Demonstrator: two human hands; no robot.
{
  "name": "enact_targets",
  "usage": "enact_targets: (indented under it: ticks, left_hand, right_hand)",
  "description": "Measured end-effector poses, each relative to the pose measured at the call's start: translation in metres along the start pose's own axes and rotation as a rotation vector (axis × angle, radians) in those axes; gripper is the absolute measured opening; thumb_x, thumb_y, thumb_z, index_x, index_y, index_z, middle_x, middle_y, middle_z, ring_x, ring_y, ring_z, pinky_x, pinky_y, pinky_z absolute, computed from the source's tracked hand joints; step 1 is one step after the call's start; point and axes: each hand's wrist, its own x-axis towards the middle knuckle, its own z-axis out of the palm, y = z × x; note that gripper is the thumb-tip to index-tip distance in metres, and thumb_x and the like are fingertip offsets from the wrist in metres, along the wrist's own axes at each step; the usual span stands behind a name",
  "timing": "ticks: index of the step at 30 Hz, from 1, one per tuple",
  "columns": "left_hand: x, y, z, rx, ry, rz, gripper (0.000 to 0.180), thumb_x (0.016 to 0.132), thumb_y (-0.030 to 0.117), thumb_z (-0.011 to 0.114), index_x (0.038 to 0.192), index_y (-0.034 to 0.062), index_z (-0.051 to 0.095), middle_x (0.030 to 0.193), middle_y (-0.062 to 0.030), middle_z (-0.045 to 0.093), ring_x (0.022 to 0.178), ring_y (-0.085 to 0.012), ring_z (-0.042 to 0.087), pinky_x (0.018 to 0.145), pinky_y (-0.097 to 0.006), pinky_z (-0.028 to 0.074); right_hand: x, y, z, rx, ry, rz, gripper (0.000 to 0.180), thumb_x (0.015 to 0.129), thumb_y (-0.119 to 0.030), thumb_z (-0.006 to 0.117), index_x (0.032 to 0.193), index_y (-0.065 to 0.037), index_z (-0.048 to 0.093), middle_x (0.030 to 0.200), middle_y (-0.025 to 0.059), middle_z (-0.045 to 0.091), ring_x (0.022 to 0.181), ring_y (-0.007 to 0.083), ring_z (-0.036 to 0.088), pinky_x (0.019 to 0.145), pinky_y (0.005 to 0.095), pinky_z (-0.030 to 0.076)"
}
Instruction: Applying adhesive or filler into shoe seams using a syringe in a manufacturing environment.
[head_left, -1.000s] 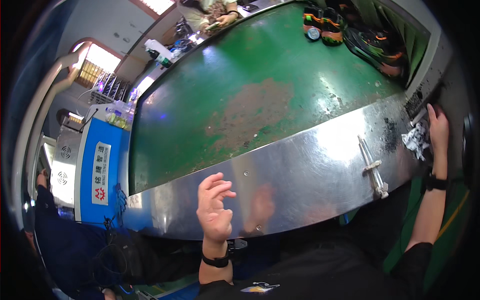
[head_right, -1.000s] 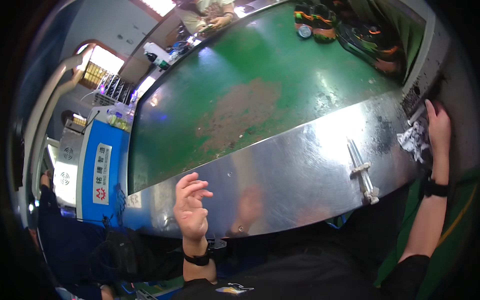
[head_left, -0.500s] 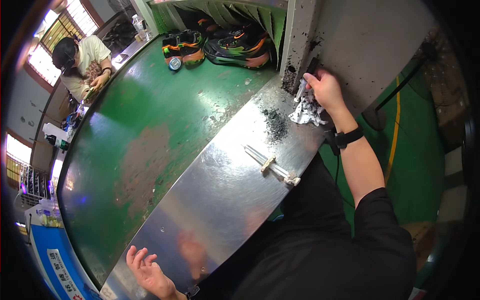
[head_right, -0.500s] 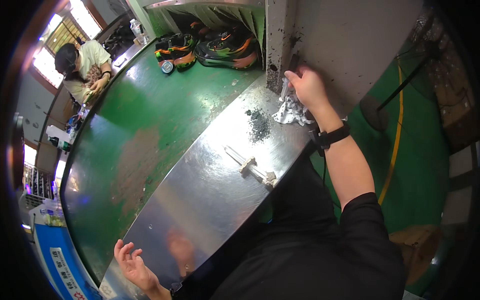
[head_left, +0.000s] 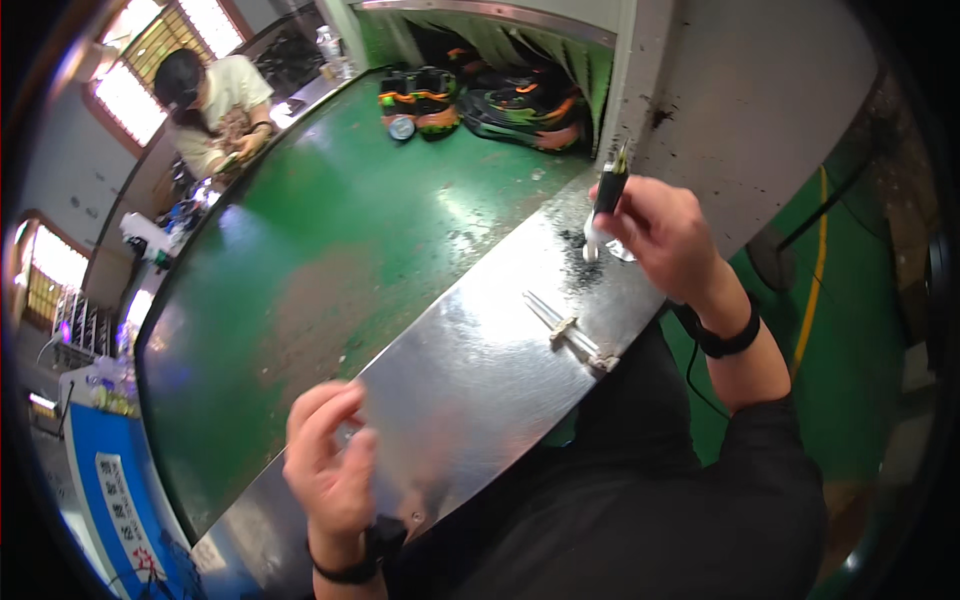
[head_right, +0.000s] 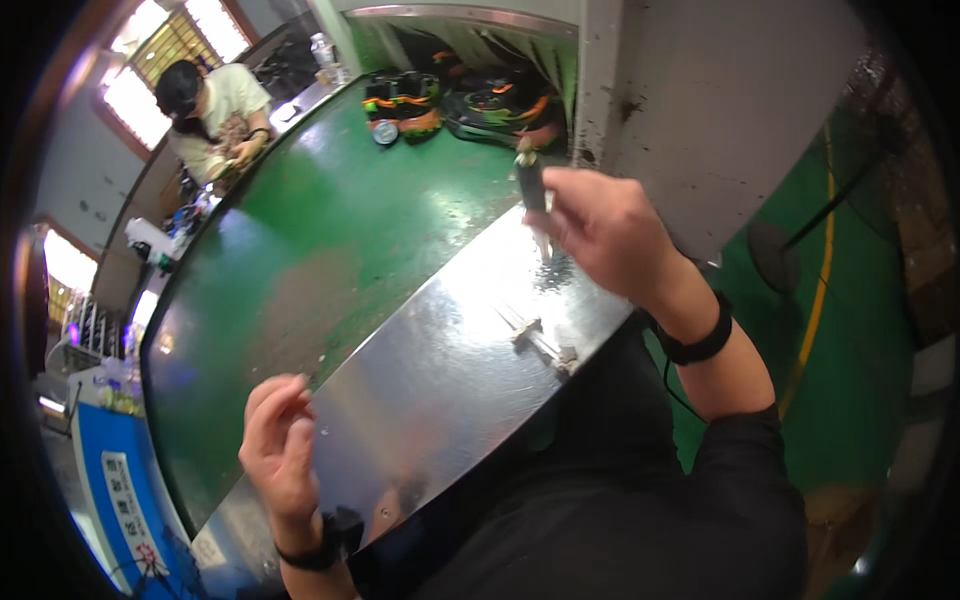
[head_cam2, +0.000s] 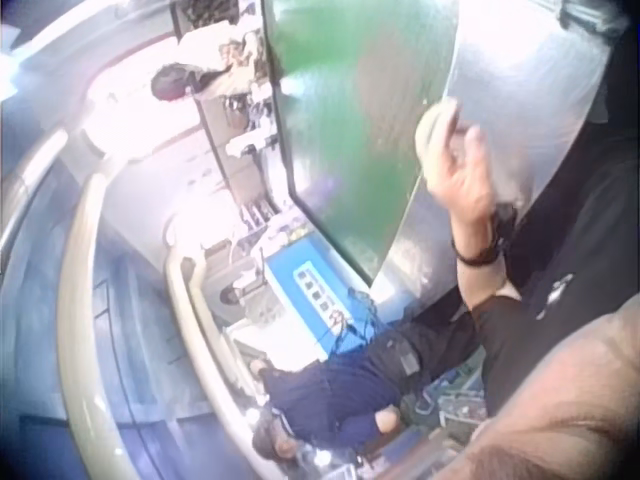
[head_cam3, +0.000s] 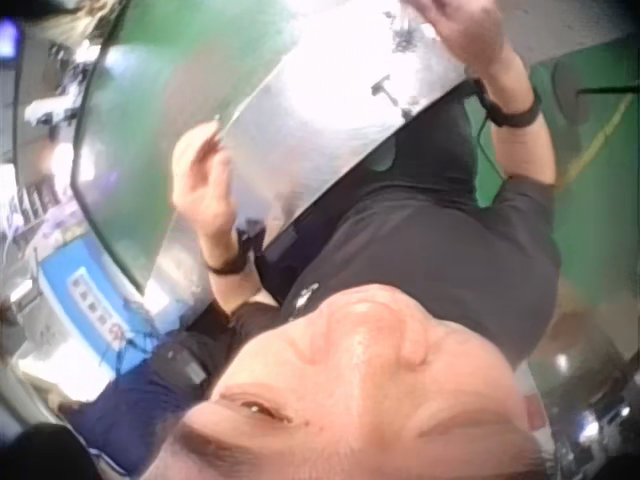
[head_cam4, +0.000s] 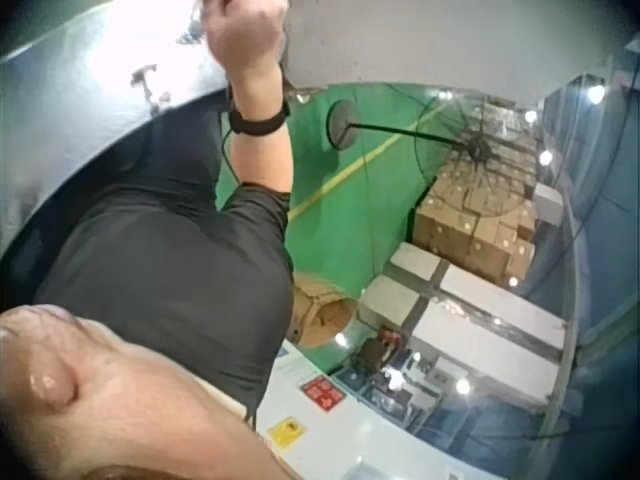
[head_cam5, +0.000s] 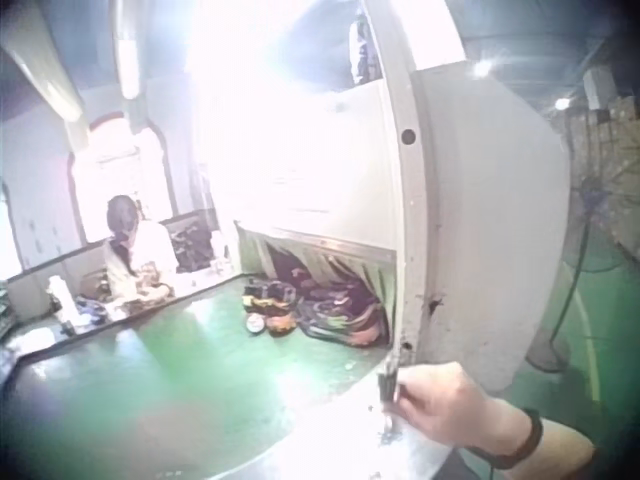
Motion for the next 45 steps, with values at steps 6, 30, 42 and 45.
enact_targets:
  ticks: [6, 30, 42, 45]
  left_hand:
    - [0.052, 0.023, 0.069, -0.145, -0.120, 0.162, 0.044, 0.084, 0.010, 0.071, 0.124, -0.0044, 0.059, 0.112, -0.0147, 0.060, 0.089, -0.0191, 0.057, 0.076, -0.029, 0.049]
    - [0.059, 0.082, 0.105, -0.315, -0.179, 0.213, 0.016, 0.082, -0.001, 0.072, 0.097, -0.0045, 0.069, 0.086, -0.0095, 0.065, 0.074, -0.0128, 0.058, 0.066, -0.025, 0.047]
    - [0.047, 0.087, 0.103, 0.001, -0.049, 0.381, 0.007, 0.085, 0.001, 0.069, 0.085, -0.0007, 0.062, 0.081, -0.0084, 0.058, 0.072, -0.0162, 0.053, 0.062, -0.027, 0.043]
    - [0.043, 0.083, 0.106, 0.007, 0.004, 0.333, 0.007, 0.086, 0.001, 0.066, 0.086, -0.0012, 0.060, 0.079, -0.0099, 0.058, 0.071, -0.0192, 0.053, 0.062, -0.029, 0.044]
  right_hand:
    - [-0.003, -0.047, 0.013, 0.141, -0.256, -0.330, 0.038, 0.074, -0.012, 0.080, 0.104, -0.003, 0.061, 0.068, 0.0076, 0.059, 0.056, 0.0244, 0.060, 0.050, 0.0346, 0.047]
    - [-0.037, -0.052, -0.003, 0.532, -0.365, -0.403, 0.036, 0.075, -0.016, 0.079, 0.103, -0.003, 0.060, 0.085, 0.0122, 0.065, 0.071, 0.0308, 0.063, 0.060, 0.0380, 0.050]
    - [-0.042, -0.061, 0.001, 0.447, -0.395, -0.405, 0.034, 0.075, -0.016, 0.078, 0.100, -0.004, 0.059, 0.079, 0.0105, 0.061, 0.066, 0.0297, 0.061, 0.057, 0.0376, 0.048]
    - [-0.043, -0.061, 0.004, 0.454, -0.369, -0.394, 0.031, 0.073, -0.013, 0.079, 0.095, -0.003, 0.058, 0.073, 0.0096, 0.058, 0.063, 0.0290, 0.058, 0.056, 0.0374, 0.047]
